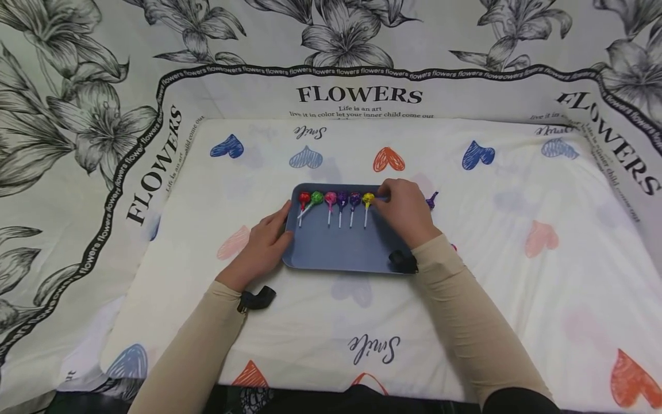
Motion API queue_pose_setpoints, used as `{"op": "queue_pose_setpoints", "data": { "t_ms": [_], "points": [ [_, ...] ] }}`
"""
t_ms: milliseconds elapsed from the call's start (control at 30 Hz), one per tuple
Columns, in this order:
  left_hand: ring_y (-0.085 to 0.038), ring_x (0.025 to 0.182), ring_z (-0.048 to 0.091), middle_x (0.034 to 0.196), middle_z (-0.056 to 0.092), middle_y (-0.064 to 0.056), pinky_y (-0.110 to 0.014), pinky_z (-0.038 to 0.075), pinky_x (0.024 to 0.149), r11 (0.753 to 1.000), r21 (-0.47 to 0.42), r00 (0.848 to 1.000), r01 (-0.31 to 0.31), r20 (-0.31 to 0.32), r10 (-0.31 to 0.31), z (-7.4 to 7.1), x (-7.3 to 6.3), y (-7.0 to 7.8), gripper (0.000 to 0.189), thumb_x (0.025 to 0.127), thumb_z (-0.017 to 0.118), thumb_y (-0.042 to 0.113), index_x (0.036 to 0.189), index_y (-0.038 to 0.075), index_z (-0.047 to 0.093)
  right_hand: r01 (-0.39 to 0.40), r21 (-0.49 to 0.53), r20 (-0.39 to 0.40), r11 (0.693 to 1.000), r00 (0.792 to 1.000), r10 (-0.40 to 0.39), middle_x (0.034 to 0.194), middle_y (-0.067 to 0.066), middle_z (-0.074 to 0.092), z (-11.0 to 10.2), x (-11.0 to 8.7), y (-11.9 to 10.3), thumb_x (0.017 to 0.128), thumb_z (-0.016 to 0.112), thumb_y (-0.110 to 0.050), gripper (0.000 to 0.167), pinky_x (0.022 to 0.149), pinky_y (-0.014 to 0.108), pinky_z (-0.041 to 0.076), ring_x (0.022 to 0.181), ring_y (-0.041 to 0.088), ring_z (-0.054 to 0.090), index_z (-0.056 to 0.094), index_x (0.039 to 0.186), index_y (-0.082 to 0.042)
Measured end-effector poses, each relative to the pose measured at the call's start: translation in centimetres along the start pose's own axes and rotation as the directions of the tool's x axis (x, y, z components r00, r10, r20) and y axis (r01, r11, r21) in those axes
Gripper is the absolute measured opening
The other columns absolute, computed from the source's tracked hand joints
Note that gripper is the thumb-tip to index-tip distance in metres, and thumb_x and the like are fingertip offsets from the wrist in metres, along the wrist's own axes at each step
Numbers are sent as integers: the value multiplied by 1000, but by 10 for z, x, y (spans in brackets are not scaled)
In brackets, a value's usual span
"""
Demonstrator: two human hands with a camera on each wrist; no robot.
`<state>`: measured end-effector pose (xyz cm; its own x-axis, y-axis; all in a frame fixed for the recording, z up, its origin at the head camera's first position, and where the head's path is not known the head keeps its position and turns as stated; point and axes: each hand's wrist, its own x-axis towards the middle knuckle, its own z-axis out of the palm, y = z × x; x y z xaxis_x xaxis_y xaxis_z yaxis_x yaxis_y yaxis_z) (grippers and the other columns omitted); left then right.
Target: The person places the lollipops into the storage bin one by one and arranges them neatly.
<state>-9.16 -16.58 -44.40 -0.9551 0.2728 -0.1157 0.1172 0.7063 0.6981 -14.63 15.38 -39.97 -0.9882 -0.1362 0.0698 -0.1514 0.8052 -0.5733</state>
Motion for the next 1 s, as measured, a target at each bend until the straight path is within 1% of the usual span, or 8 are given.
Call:
{"op": "queue_pose_setpoints", "data": {
  "t_ms": [100, 267, 400, 533, 733, 867, 1000],
  "points": [
    [-32, 160, 19, 171, 31, -9, -60, 10, 127, 1000, -1, 1000, 5, -2, -5, -1, 0, 0, 70, 107, 40, 34, 171, 29, 13, -10, 10, -31, 1000, 999, 10, 104, 21, 76, -3, -2, 3, 93, 80, -16, 24, 79, 51, 57, 90, 34, 71, 77, 106, 3],
    [-35, 159, 21, 171, 32, -9, -63, 15, 125, 1000, -3, 1000, -1, -12, 1, -2, 0, -1, 69, 107, 41, 32, 171, 29, 15, -23, 39, -52, 999, 998, 25, 105, 23, 75, -10, -6, 5, 93, 80, -14, 24, 82, 53, 57, 93, 36, 71, 76, 108, 5],
    [-35, 158, 22, 170, 34, -9, -63, 16, 125, 1000, -14, 1000, -3, -13, 3, -1, 1, -1, 68, 107, 41, 32, 170, 29, 16, -20, 42, -44, 999, 999, 22, 108, 24, 75, -15, -9, 5, 94, 79, -13, 25, 84, 54, 57, 95, 37, 71, 76, 110, 5],
    [-35, 159, 21, 171, 33, -9, -63, 15, 125, 1000, -14, 1000, -1, -4, 1, 0, 1, -1, 69, 107, 42, 31, 171, 29, 16, -37, 43, -23, 998, 999, 38, 110, 24, 74, -20, -14, 5, 95, 78, -15, 27, 85, 54, 57, 96, 37, 71, 75, 112, 5],
    [-35, 159, 19, 171, 32, -9, -63, 13, 125, 1000, -20, 1000, -6, -4, 6, 0, 3, 2, 69, 107, 41, 32, 171, 30, 14, -53, 41, -25, 998, 998, 54, 110, 25, 75, -31, -21, 9, 95, 77, -15, 28, 86, 56, 57, 98, 38, 72, 75, 113, 6],
    [-36, 159, 19, 171, 31, -9, -62, 13, 126, 1000, -24, 1000, 3, -8, -3, 0, 3, 1, 70, 107, 41, 32, 171, 29, 14, -64, 37, -16, 997, 998, 65, 111, 26, 74, -37, -25, 12, 96, 76, -17, 30, 86, 56, 57, 100, 39, 71, 74, 115, 6],
    [-36, 159, 19, 171, 31, -9, -62, 12, 126, 1000, -15, 1000, 3, 3, -3, 0, 3, 1, 69, 107, 41, 33, 171, 29, 14, -84, 34, -13, 996, 996, 84, 111, 27, 74, -41, -30, 17, 96, 76, -18, 31, 85, 56, 56, 100, 39, 71, 75, 115, 6]
  ]
}}
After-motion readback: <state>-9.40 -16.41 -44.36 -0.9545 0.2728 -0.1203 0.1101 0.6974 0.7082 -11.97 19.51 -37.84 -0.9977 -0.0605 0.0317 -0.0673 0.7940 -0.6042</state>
